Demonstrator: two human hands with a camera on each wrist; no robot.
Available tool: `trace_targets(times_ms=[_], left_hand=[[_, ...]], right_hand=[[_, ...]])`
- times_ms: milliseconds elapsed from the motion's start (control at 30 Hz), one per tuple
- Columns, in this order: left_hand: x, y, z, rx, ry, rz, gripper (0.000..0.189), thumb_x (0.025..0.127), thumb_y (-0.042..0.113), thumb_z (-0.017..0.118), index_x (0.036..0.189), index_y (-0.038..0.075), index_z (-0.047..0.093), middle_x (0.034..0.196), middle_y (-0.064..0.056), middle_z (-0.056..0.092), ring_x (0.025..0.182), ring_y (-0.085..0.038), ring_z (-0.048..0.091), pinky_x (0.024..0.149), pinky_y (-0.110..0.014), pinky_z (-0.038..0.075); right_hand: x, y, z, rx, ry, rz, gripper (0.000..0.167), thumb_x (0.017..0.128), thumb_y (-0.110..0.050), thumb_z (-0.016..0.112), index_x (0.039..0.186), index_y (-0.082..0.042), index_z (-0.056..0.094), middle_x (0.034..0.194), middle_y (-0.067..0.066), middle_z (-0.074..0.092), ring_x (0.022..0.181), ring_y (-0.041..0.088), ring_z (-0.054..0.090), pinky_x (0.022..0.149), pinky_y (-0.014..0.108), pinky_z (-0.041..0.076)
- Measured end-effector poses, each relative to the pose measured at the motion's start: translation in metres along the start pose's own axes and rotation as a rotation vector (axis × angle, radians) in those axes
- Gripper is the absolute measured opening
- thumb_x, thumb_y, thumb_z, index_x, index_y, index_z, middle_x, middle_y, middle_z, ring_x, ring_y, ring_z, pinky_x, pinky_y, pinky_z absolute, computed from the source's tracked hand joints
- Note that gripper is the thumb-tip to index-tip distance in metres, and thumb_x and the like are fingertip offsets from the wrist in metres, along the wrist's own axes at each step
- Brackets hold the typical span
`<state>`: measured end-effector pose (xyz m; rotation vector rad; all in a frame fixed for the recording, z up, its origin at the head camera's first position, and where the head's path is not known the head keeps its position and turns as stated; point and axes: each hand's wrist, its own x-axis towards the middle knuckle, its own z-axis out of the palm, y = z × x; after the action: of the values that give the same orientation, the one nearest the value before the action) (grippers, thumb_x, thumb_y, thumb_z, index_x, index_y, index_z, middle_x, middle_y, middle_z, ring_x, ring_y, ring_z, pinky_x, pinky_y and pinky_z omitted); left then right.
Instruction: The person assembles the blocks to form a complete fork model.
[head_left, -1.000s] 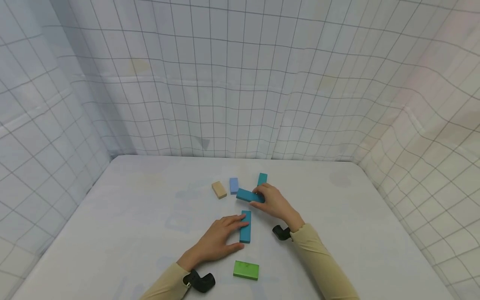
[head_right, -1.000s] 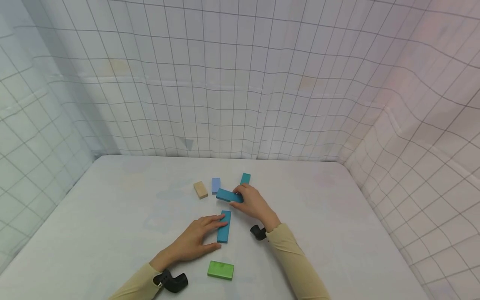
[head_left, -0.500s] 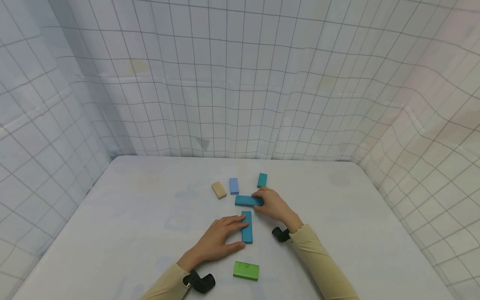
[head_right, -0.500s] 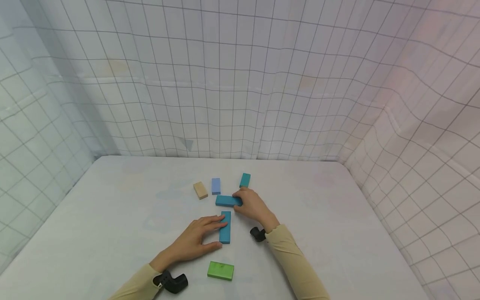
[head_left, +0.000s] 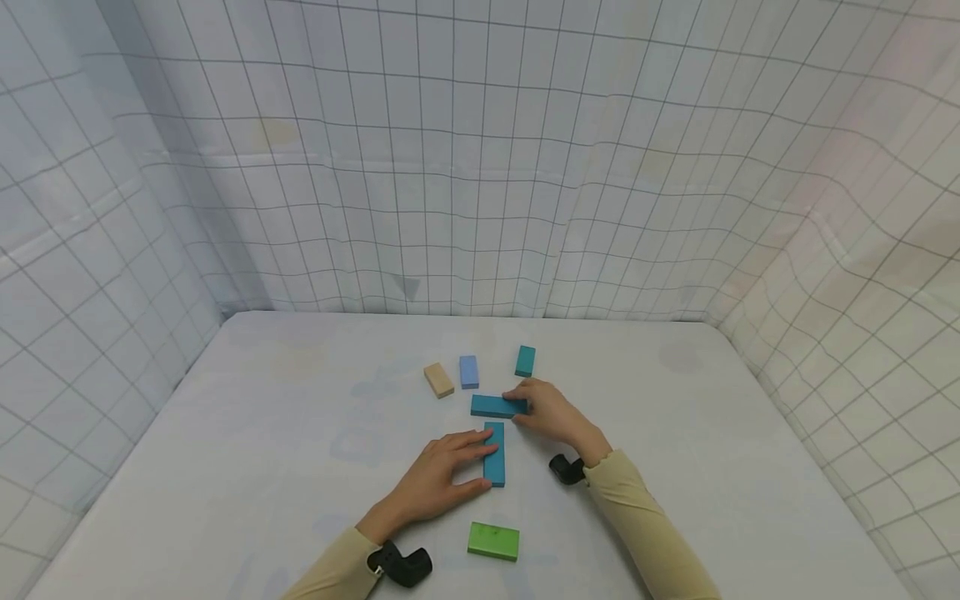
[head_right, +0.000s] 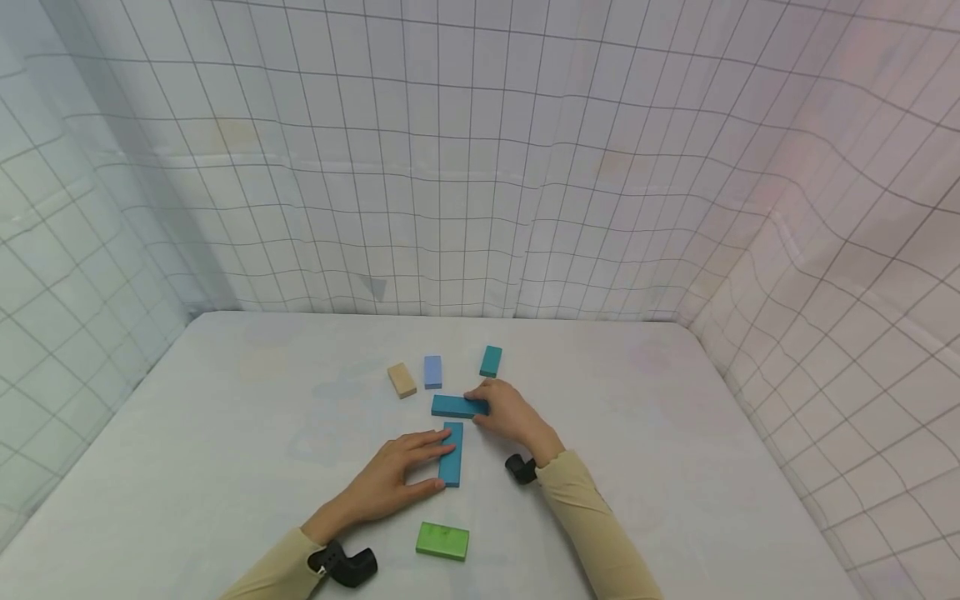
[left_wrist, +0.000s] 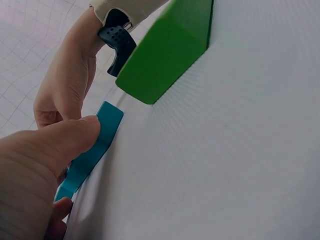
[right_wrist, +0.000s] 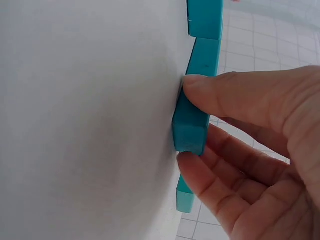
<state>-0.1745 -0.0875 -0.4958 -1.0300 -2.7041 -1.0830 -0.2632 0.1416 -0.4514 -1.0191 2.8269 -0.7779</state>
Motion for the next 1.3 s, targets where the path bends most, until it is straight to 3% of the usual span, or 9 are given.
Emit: trace_targets(times_ms=[300, 1300], left_hand=[[-0.0007, -0.0003, -0.0002, -0.014, 0.003, 0.010, 0.050, 0.090, 0.039, 0.063, 0.135, 0.018, 0.055, 0.145, 0.004, 0.042, 0.132, -0.019, 0.036, 0.098, -0.050, 0.032], [0.0065, 0.0020, 0.0028, 0.017, 0.051, -0.011, 0.051, 0.088, 0.040, 0.066, 0.134, 0.019, 0.057, 0.142, 0.005, 0.045, 0.127, -0.016, 0.041, 0.094, -0.046, 0.035]], right_hand=[[-0.0005, 0.0011, 0.0035, 0.020, 0.037, 0.002, 0.032, 0.080, -0.005, 0.075, 0.111, 0.000, 0.069, 0.102, 0.008, 0.065, 0.088, 0.018, 0.060, 0.074, 0.031, 0.050], [0.0008, -0.0010, 0.0036, 0.021, 0.034, 0.016, 0.029, 0.080, -0.005, 0.076, 0.108, -0.001, 0.069, 0.102, 0.007, 0.065, 0.085, 0.018, 0.061, 0.075, 0.031, 0.049]])
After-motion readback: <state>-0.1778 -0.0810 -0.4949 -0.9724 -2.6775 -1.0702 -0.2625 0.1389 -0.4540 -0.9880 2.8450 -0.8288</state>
